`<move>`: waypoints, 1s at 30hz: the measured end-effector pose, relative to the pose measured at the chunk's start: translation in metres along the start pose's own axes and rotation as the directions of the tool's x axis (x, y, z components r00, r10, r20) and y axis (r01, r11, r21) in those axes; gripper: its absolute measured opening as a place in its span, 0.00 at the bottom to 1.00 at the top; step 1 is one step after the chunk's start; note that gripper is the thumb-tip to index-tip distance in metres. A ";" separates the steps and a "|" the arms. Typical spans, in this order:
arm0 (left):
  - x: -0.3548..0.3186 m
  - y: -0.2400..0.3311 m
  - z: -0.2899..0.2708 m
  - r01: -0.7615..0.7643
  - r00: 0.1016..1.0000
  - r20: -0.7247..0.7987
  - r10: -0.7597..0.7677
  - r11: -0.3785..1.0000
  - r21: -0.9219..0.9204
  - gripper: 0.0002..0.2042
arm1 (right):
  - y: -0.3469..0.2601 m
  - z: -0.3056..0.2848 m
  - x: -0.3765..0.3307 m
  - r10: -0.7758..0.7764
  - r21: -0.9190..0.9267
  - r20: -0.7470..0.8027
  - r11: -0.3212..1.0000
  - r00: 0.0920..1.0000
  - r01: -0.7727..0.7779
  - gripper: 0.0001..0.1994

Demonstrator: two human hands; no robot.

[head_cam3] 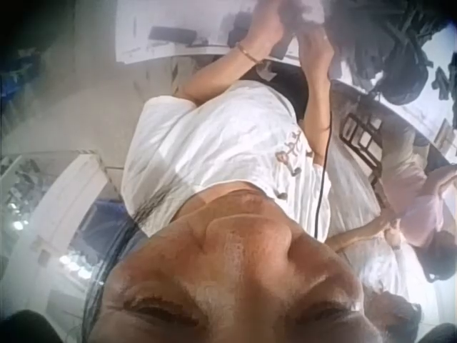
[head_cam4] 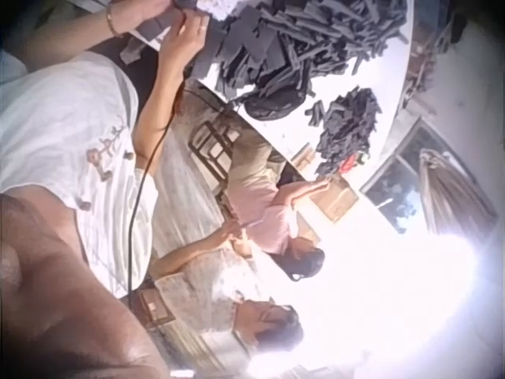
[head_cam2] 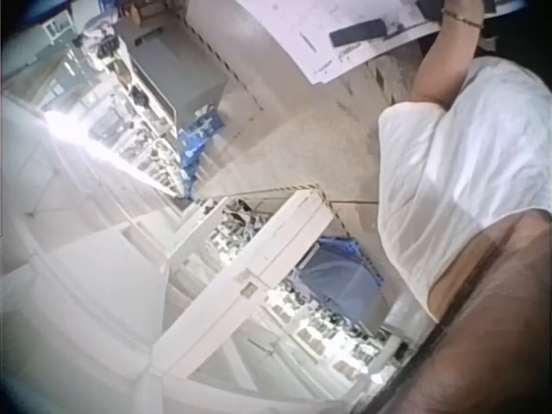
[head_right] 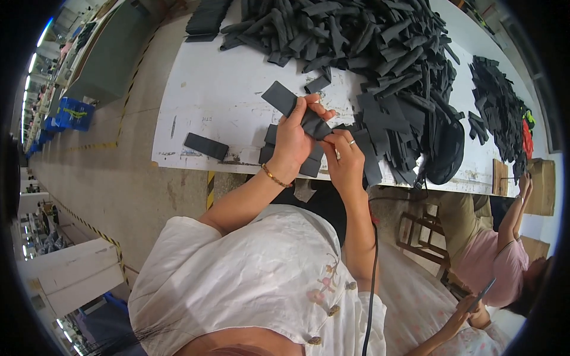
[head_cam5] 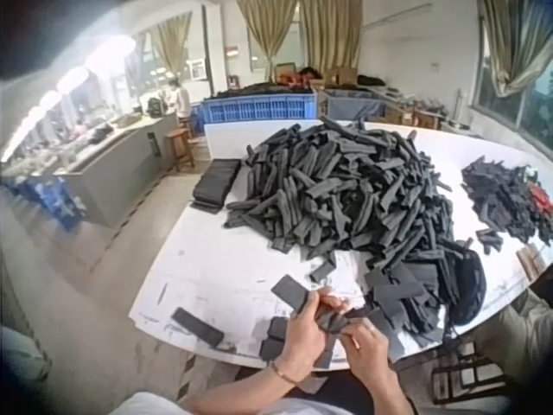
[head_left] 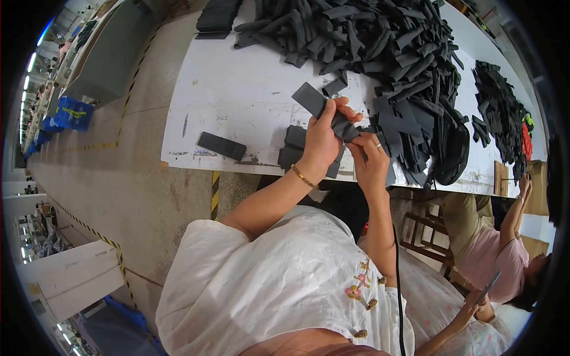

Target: Sorting and inspecting small grey foam components on a factory worktable.

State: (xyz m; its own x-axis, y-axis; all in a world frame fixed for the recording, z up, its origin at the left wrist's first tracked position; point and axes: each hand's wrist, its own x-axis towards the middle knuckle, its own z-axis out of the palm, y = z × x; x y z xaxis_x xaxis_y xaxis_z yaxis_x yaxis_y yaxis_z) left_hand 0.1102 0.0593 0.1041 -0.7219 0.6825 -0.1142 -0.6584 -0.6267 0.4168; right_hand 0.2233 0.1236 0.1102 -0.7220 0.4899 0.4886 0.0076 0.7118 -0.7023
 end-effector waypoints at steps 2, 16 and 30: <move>0.001 0.005 0.000 -0.005 1.000 -0.017 0.006 0.999 0.032 0.16 | -0.002 0.003 0.000 0.118 0.145 0.005 0.982 0.993 -0.118 0.07; 0.012 0.020 -0.002 -0.087 0.974 0.217 0.061 0.990 0.110 0.17 | -0.006 0.019 0.015 0.598 0.837 0.207 0.302 0.774 -0.456 0.07; 0.008 0.046 -0.038 0.051 0.986 -0.166 0.007 0.939 0.341 0.07 | 0.014 0.002 0.007 -0.491 -0.333 -0.108 0.837 0.864 0.434 0.17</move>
State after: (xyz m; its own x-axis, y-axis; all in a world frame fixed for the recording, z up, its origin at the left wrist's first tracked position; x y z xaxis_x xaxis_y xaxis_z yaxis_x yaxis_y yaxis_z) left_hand 0.0661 0.0218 0.0883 -0.7516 0.6065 -0.2594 -0.5822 -0.4251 0.6931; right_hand 0.2170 0.1361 0.1025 -0.5534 0.1279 0.8230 -0.0769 0.9761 -0.2034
